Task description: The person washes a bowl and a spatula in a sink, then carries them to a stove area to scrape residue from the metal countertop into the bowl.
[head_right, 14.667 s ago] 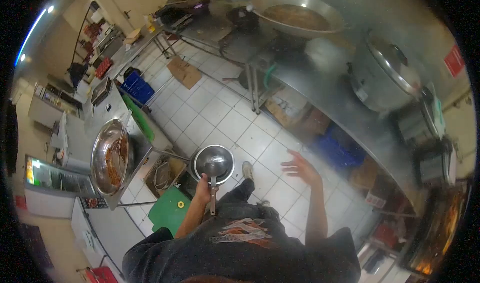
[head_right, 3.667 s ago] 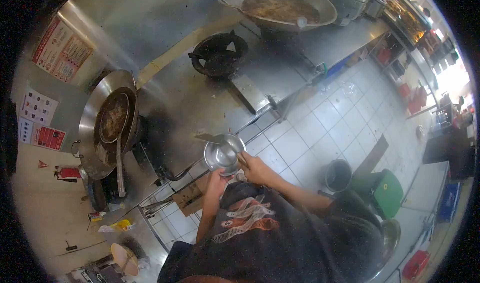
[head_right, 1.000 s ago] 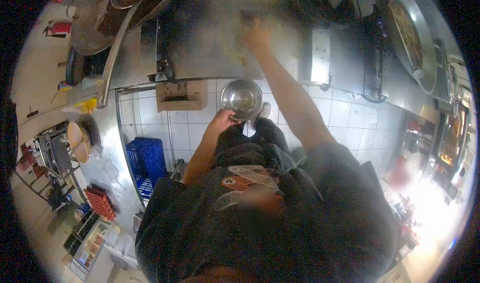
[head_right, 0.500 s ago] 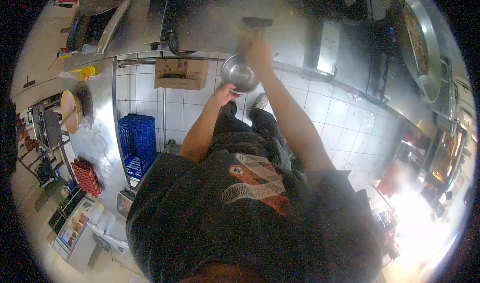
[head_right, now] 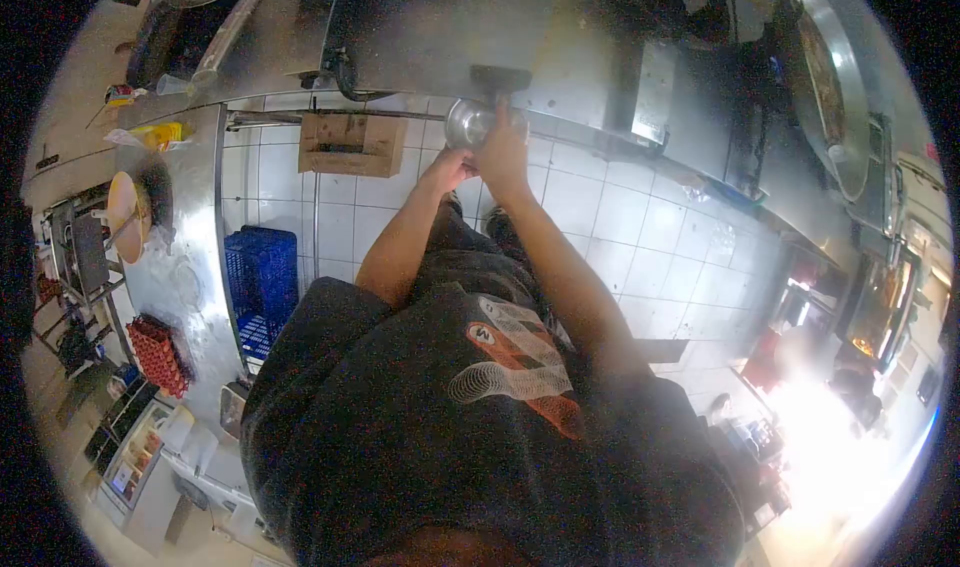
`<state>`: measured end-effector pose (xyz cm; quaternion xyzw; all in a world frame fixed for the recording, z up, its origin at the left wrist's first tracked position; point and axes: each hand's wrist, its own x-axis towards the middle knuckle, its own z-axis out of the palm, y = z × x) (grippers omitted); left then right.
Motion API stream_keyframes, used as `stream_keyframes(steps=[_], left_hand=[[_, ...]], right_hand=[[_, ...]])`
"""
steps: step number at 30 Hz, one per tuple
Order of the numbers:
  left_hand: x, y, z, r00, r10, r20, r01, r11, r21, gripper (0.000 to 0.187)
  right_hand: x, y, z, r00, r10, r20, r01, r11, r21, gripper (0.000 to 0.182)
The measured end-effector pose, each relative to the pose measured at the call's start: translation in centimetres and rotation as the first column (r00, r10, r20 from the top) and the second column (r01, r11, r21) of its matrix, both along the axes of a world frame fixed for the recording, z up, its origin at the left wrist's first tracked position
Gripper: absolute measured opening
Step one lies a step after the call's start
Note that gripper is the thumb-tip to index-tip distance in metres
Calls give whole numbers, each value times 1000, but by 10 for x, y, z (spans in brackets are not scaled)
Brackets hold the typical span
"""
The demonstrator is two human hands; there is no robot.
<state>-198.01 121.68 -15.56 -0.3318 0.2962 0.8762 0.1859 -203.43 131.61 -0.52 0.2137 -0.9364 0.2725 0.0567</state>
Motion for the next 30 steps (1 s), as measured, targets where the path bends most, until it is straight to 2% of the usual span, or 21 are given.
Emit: stream_keyframes(steps=[1,4,7,10,13,16,19,20,26,30], left_hand=[[0,1,6,1000,15,-6,-15,1000,-25,26],[-2,1,0,1000,18,-8,-18,999,-28,24],[-1,0,1,999,30,-42,-29,999,30,27],[-3,-1,1,998,22,-60,-17,997,79,50],[-3,2,3,999,42,-29,-42,999,19,37],[-5,1,4,1000,31,2,-31,998,47,42],[-5,-1,8,998,23,54,-28,996,85,43],[-4,-3,10,999,6,38,-9,997,81,43],[1,-13,7,992,-120,-28,121,992,28,48],[-5,-20,4,988,-148,-34,150,988,46,49]], right_hand=[[7,0,3,1000,6,-11,-5,1000,13,53],[34,3,37,928,-56,368,44,998,43,55],[56,13,22,960,-6,280,-8,999,47,54],[68,22,27,942,3,335,-37,995,97,53],[74,32,30,927,-4,375,-52,989,138,52],[74,41,37,913,-33,406,-12,994,108,49],[67,45,56,867,-69,493,97,995,-32,45],[64,47,65,796,-96,598,98,995,29,43],[61,59,51,805,-32,593,127,985,-119,38],[52,62,57,783,-26,621,138,981,-133,38]])
